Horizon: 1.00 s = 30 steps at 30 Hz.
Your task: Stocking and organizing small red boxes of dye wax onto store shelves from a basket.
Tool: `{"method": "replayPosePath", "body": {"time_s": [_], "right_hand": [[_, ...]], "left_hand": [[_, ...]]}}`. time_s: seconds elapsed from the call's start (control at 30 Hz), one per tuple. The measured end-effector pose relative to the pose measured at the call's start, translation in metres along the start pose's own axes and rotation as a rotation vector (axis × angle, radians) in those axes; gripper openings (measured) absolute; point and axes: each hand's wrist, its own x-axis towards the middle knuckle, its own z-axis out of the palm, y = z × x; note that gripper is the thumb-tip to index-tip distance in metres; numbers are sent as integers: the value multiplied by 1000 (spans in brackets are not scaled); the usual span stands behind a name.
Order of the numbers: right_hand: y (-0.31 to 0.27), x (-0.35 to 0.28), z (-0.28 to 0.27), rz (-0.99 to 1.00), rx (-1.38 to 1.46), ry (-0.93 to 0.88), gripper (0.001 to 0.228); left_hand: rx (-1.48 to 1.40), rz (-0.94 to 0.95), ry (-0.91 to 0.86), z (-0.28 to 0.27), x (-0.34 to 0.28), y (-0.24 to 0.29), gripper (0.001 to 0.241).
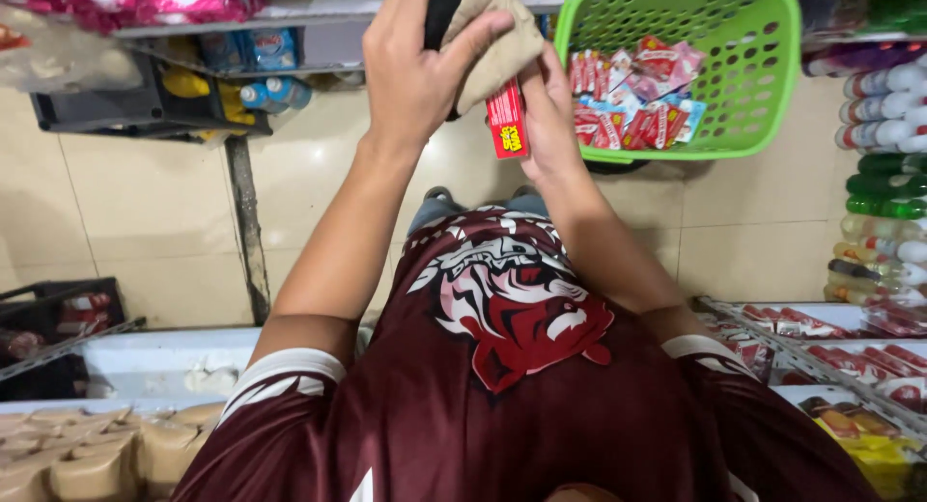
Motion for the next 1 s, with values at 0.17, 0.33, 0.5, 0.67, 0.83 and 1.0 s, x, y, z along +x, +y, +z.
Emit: {"method": "replayPosePath", "body": {"time_s": [0.17, 0.33, 0.5, 0.67, 0.83, 1.0], "right_hand": [[-8, 12, -61, -41, -25, 57, 33], [-31, 5, -80, 52, 55, 107, 32], [-50, -6, -89, 194, 148, 161, 37], [-42, -15, -123, 210, 349, 237, 45], [-58, -5, -155, -13, 328, 180, 29], [-66, -32, -169, 39, 282, 262, 32]], "left_hand": [[-45, 91, -173, 45, -20, 18, 50], [-53, 202, -306, 79, -33, 39, 49], [2, 98, -206, 94, -9, 46, 52], [-52, 2, -154, 114, -14, 60, 47], [-96, 42, -314, 142, -44, 72, 53], [-87, 207, -376, 181, -43, 56, 51]]}}
